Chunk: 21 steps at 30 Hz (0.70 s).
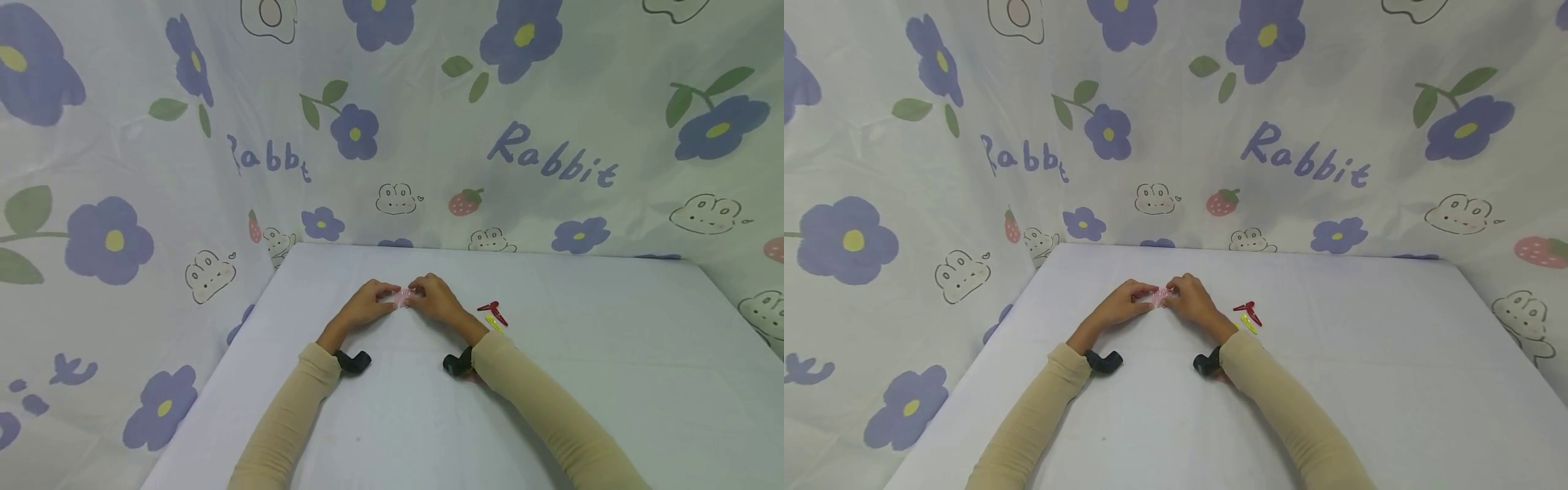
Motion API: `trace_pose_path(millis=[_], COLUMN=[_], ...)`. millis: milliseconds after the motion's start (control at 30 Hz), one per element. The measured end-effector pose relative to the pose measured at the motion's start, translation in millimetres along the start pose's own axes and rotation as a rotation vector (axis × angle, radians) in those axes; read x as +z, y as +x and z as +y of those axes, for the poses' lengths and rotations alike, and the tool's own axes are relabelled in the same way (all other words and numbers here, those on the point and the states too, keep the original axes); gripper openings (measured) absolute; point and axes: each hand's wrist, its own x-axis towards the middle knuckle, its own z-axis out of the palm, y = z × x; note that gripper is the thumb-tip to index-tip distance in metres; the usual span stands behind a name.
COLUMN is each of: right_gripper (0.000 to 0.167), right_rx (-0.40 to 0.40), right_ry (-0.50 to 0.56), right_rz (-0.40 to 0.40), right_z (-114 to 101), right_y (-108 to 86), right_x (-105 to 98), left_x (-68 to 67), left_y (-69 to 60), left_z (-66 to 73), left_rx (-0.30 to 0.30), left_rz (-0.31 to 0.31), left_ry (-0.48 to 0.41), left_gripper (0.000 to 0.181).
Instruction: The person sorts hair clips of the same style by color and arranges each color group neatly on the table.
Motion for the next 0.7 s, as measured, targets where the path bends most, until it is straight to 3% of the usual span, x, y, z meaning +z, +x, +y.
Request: trace_pose_path(millis=[267,500,700], right_gripper=[0.036,0.038,0.034], right_rx=[0.019,-0.018,-0.056], right_ry=[0.034,0.044,0.022], right_rz=[-0.088,-0.104,-0.12], right_z=[-4,-15,-21], right_y=[0.8,-7.2,-25.8], right_x=[-14,-50,-75], left_x=[1.5,2.2,2.1], left_y=[0.7,1.4,2.4], left_z=[-0.3,0.7,-0.8], left_rx=[-0.013,-0.005,-0.036], left_rz=[-0.005,0.001,0.0], left_ry=[-0.002,0.003,0.013], left_gripper=[0.042,0.042,0.043])
